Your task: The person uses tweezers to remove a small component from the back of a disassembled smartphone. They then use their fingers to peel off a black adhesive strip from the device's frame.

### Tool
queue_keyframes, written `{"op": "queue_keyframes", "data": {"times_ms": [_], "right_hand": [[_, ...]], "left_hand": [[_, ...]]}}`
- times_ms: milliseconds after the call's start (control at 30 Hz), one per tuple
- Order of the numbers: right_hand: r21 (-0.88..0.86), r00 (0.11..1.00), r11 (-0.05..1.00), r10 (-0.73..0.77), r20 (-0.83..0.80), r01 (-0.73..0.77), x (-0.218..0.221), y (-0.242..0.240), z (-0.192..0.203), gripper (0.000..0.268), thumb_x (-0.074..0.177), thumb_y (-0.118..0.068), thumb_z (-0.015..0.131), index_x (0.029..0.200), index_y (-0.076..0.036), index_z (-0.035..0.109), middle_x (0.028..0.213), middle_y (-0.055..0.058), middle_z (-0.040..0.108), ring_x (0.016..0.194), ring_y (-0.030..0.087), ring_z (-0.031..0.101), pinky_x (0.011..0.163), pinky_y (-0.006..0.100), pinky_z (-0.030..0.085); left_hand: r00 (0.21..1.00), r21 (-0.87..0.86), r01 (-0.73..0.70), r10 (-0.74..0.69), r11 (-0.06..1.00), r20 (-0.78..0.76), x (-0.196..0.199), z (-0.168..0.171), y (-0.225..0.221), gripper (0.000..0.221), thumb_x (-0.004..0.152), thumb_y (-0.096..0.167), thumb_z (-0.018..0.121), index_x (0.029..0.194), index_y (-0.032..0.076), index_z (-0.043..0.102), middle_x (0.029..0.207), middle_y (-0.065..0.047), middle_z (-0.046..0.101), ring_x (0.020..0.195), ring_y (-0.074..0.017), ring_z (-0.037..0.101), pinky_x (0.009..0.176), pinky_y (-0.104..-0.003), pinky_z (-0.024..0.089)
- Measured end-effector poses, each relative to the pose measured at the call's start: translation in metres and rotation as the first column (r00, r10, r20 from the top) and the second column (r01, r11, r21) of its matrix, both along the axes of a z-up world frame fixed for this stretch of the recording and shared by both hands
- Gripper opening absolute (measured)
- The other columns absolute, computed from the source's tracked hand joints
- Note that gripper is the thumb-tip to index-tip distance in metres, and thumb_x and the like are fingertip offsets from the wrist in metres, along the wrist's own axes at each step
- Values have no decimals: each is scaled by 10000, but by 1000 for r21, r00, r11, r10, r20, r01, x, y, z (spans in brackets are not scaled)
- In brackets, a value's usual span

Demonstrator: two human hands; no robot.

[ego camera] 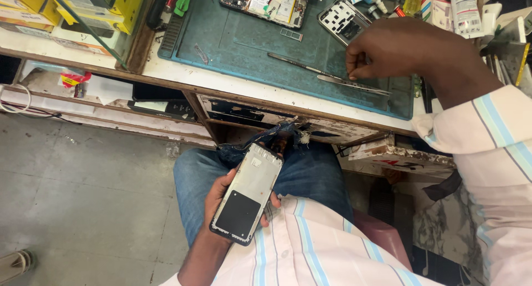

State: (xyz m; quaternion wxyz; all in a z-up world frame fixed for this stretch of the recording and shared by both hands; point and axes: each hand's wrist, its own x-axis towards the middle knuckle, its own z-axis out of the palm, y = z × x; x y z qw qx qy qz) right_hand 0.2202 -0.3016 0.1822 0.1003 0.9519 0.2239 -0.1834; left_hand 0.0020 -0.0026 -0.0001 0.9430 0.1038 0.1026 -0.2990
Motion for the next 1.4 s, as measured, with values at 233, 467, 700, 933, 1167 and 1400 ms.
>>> {"op": "queue_keyframes", "data": {"times_ms": [233,467,700,933,1167,1400], "right_hand": [[-37,996,997,-71,-60,69,0,11,2,126,744,-220,803,850,-155,784,801,38,772,750,229,743,736,408,561],[41,993,997,-57,-101,61,1,5,-9,126,712,-164,795,827,-120,771,760,57,756,708,231,727,690,420,545],[193,997,978,76,8,-76,5,-15,-6,146,809,-201,759,928,-120,783,866,57,769,782,242,744,731,410,564],[31,999,999,-18,-48,19,7,-17,-10,172,861,-283,763,983,-173,811,924,30,801,834,217,769,783,400,585],[-46,993,999,18,-113,-23,13,-4,-1,152,819,-218,774,957,-159,797,848,39,798,767,217,765,717,403,585],[33,998,998,51,35,-53,2,2,2,148,742,-218,807,830,-118,742,760,72,743,708,247,725,669,417,548]], "left_hand": [[1000,17,2,-1,1000,-11,0,0,1,614,993,410,393,1448,14,509,1053,-362,648,857,-478,713,500,-462,645],[999,11,51,-51,999,-8,1,-1,1,633,998,435,391,1418,-18,530,979,-413,652,828,-456,721,519,-438,644],[999,48,40,-38,998,-35,0,-1,3,641,978,437,387,1406,-14,544,957,-408,662,802,-441,731,496,-435,639],[998,51,50,-49,997,-31,2,-1,1,656,978,449,399,1412,-20,547,940,-414,662,796,-435,733,497,-424,642],[999,23,32,-32,999,-6,3,0,1,637,998,437,418,1420,-24,537,964,-414,659,814,-446,726,509,-433,644],[999,1,-12,12,1000,-44,4,1,0,589,944,410,424,1391,42,535,1047,-321,685,827,-461,731,480,-454,648]]}}
